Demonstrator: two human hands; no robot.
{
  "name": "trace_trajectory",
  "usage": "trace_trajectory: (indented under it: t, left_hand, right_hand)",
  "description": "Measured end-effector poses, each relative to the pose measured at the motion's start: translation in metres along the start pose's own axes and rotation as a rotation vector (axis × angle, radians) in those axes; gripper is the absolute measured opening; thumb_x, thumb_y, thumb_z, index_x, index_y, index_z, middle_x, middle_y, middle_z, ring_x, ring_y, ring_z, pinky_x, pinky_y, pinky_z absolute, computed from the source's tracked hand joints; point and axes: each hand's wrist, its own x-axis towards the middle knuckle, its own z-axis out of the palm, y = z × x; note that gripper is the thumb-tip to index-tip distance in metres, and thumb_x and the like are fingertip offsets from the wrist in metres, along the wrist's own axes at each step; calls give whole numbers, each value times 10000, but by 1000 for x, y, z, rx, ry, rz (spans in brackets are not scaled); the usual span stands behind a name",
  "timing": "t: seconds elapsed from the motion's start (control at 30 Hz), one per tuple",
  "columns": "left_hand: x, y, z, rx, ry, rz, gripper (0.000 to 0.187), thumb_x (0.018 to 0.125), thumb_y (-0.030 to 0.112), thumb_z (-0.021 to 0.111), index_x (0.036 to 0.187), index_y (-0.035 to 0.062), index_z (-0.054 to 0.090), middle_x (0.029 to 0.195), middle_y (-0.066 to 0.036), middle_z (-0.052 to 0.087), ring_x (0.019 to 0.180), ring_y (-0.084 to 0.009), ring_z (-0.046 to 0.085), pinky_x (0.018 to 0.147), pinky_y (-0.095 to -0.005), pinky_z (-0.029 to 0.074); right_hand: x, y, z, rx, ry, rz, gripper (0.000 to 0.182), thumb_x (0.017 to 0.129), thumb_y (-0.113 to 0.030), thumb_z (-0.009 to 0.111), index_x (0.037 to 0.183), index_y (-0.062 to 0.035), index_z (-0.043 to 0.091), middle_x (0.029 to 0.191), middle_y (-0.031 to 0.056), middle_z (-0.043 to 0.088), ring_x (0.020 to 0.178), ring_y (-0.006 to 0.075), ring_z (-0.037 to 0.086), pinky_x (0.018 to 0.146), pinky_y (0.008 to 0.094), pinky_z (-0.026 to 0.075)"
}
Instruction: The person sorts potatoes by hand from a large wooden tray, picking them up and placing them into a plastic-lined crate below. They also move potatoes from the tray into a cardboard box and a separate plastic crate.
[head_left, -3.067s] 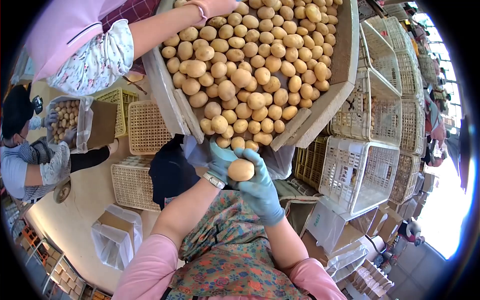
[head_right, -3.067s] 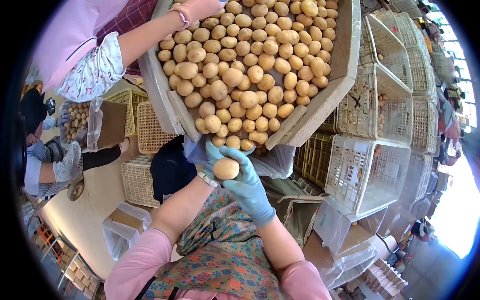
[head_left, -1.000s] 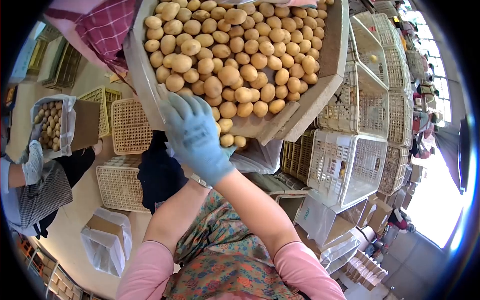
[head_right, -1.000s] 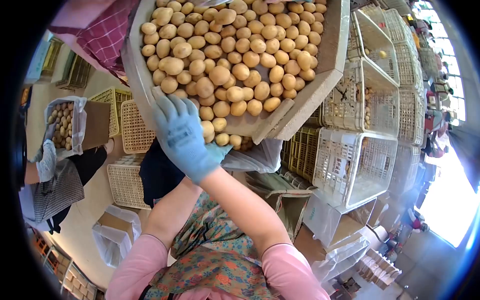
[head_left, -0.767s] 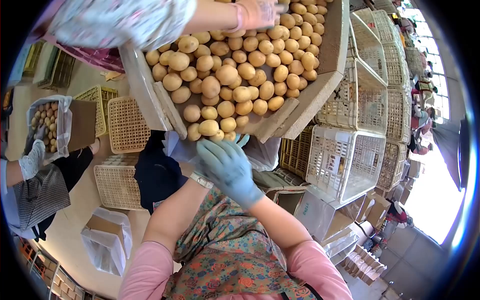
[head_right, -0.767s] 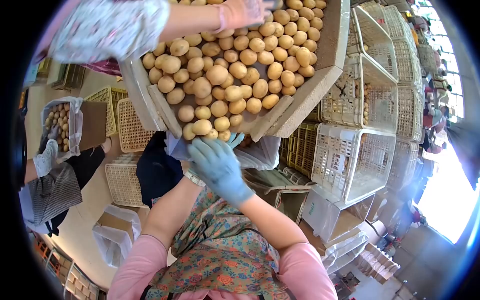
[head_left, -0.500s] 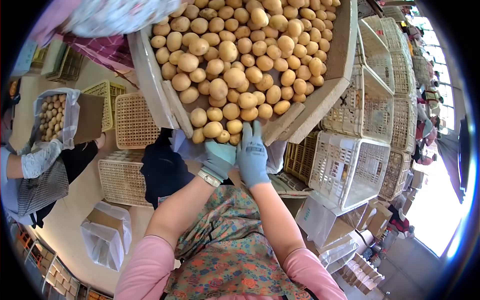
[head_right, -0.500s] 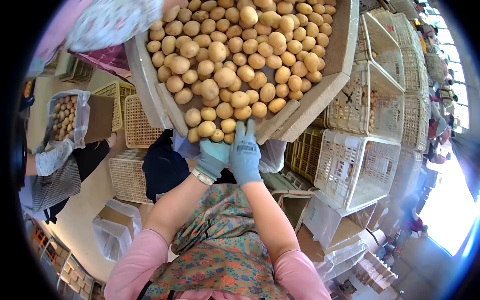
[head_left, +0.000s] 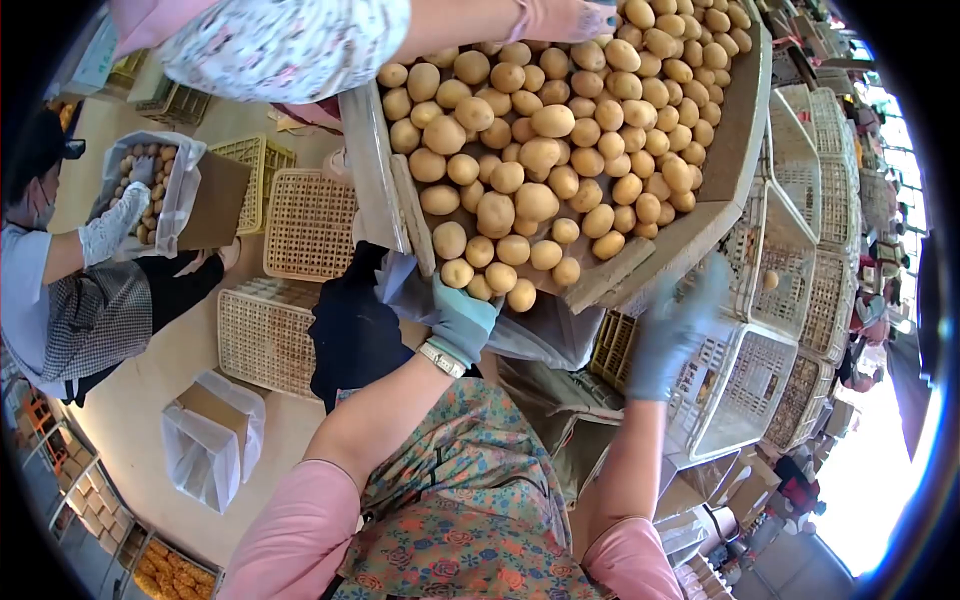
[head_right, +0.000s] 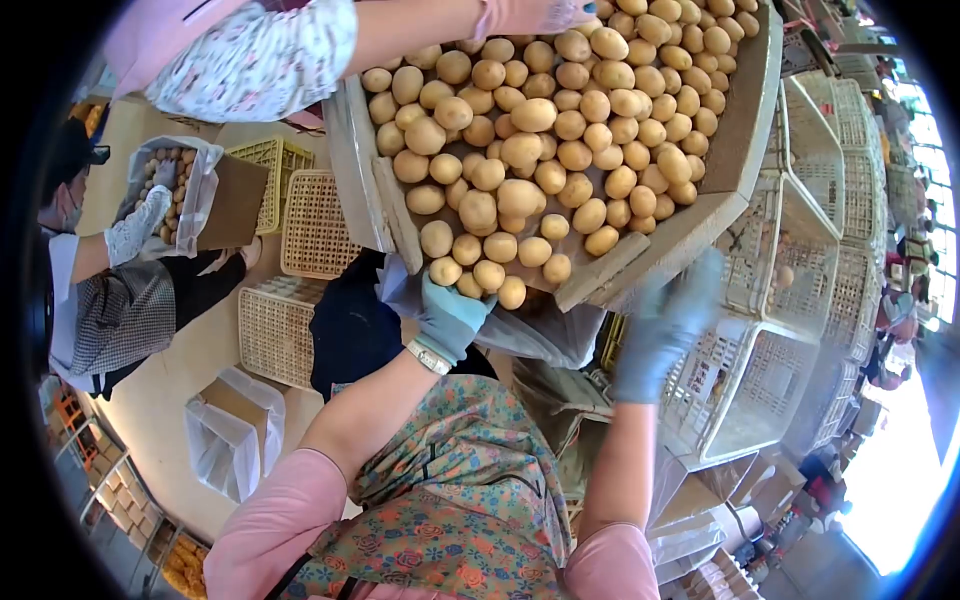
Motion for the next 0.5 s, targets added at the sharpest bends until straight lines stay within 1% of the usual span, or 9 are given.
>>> trace_trajectory:
  t: [0.03,0.07,0.1,0.13,0.2,0.27,0.33,0.4,0.5]
  left_hand:
    - [4,0,-5,-6,-125,12,474,1063,485,476,1431,189,519,1462,-71,542,1324,-267,546,1088,-539,487]
    - [11,0,-13,-12,-251,20,466,1076,456,461,1446,176,513,1481,-84,532,1357,-268,525,1118,-530,466]
    - [14,-1,-22,-6,-247,12,466,1076,456,461,1446,176,513,1481,-84,532,1357,-268,525,1118,-530,466]
    - [20,-1,-32,-33,-286,-10,483,1078,456,455,1465,170,494,1501,-87,515,1377,-276,508,1139,-530,443]
    - [32,0,-50,-84,-367,-61,516,1083,455,443,1504,157,457,1542,-95,482,1416,-293,474,1179,-529,396]
    - [42,-3,-62,-147,-446,-129,551,1087,454,431,1542,144,419,1583,-102,449,1455,-310,439,1220,-528,350]
    - [8,-5,-15,-213,-355,-253,708,1055,527,420,1630,127,322,1694,-91,306,1547,-294,323,1271,-471,300]
    - [0,-5,-7,-63,-451,-255,756,1017,613,423,1627,175,334,1690,-85,311,1551,-320,309,1248,-570,309]
    - [3,-5,-10,-69,-424,-253,721,1031,614,411,1613,193,357,1682,-90,323,1547,-342,304,1222,-649,305]
  right_hand:
    - [-24,-18,18,107,-336,-8,385,832,-4,686,1212,-22,626,1186,130,636,1009,318,631,883,426,522]
    - [-25,-55,35,9,-488,-356,382,816,-38,647,1193,-100,645,1179,83,657,1025,315,641,890,410,523]
    - [-31,-94,43,-56,-813,-411,426,825,-106,722,1246,-93,660,1226,99,689,1142,302,662,940,421,549]
    - [-55,-112,73,233,-554,-470,410,833,-107,715,1240,-120,667,1209,95,688,1142,300,658,987,431,524]
    - [-75,-108,102,252,-482,-632,416,847,-110,702,1262,-125,668,1259,80,681,1159,304,648,1049,414,497]
    - [-82,-87,105,220,-697,-378,515,851,-119,695,1361,-141,630,1349,74,653,1245,295,610,1120,405,457]
    - [-74,-45,74,-105,-692,-520,662,850,-85,675,1493,-153,532,1442,113,594,1370,305,522,1200,518,362]
    - [-75,-25,53,-324,-605,-428,564,842,-23,635,1401,-75,582,1392,156,611,1341,366,533,1193,529,367]
    - [-72,-40,32,-128,-605,-326,508,816,-44,676,1319,-52,609,1335,162,634,1300,362,563,1155,519,395]
